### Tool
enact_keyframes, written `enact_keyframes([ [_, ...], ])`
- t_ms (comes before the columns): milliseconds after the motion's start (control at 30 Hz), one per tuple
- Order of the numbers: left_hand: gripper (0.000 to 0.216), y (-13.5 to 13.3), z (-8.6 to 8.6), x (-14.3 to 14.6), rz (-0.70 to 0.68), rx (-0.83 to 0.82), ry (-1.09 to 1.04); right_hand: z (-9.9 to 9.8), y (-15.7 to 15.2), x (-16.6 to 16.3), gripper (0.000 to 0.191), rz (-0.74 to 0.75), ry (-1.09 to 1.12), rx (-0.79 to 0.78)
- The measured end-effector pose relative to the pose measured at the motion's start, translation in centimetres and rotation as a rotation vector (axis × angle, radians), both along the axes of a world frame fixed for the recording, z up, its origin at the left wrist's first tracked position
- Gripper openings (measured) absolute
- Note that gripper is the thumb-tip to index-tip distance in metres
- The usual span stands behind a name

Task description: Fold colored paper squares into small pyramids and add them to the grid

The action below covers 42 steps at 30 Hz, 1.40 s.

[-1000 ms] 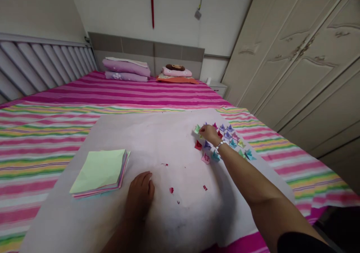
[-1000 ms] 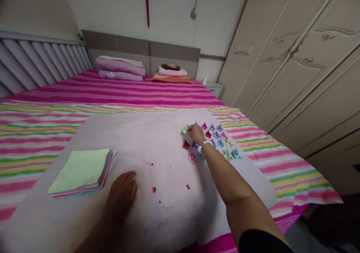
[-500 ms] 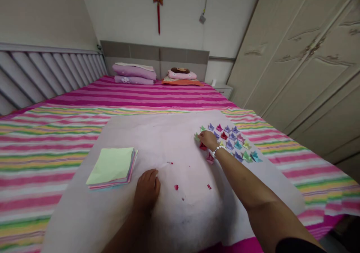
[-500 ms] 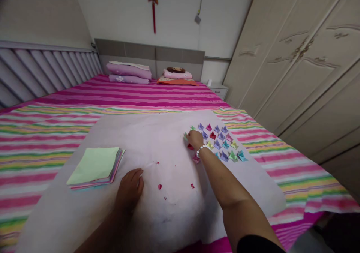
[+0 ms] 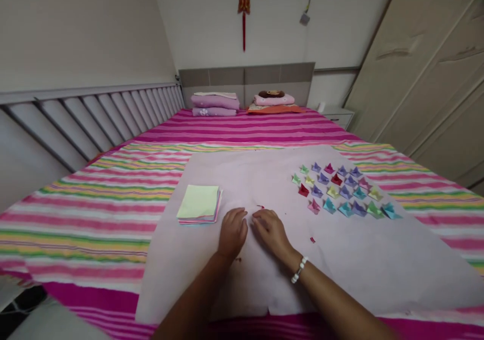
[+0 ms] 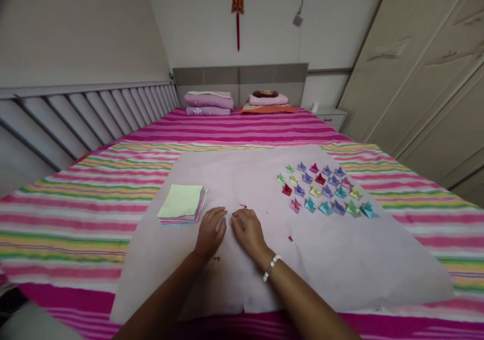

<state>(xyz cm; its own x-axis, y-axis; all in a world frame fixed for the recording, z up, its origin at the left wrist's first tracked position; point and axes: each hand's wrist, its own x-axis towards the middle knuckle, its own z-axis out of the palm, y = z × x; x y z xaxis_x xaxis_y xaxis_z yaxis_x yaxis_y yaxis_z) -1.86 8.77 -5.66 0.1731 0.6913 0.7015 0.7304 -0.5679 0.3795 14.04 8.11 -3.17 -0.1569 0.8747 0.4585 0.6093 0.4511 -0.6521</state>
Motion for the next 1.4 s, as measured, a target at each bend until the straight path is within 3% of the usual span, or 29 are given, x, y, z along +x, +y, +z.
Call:
enact_keyframes([
  [200,0.024,0.7,3.2,-7.2,0.080,-0.064,-0.185,-0.8,-0.6,-3.6,0.014,0.143,0.110,-0.006],
  [300,0.027,1.6,3.2,-10.6,0.091,-0.142,-0.245,-0.8,0.6,-6.0,0.017,0.219,0.153,0.008],
  [400,0.030,2.1,2.1,-12.2,0.062,-0.239,-0.273,-1.2,2.1,-8.3,0.020,0.251,0.199,0.025],
  [600,0.036,1.9,0.0,-12.5,0.066,-0.417,-0.361,-3.4,3.7,-10.5,0.026,0.241,0.262,0.035],
  [733,0.042,1.5,-0.1,-12.5,0.063,-0.505,-0.415,-4.4,3.2,-10.5,0.030,0.237,0.261,0.043],
  [933,0.068,1.3,0.3,-12.2,0.071,-0.563,-0.453,-4.7,2.7,-10.4,0.034,0.234,0.204,0.049],
  [1400,0.044,1.5,1.3,-12.3,0.113,-0.637,-0.519,-4.5,2.3,-10.4,0.038,0.212,0.077,0.045],
])
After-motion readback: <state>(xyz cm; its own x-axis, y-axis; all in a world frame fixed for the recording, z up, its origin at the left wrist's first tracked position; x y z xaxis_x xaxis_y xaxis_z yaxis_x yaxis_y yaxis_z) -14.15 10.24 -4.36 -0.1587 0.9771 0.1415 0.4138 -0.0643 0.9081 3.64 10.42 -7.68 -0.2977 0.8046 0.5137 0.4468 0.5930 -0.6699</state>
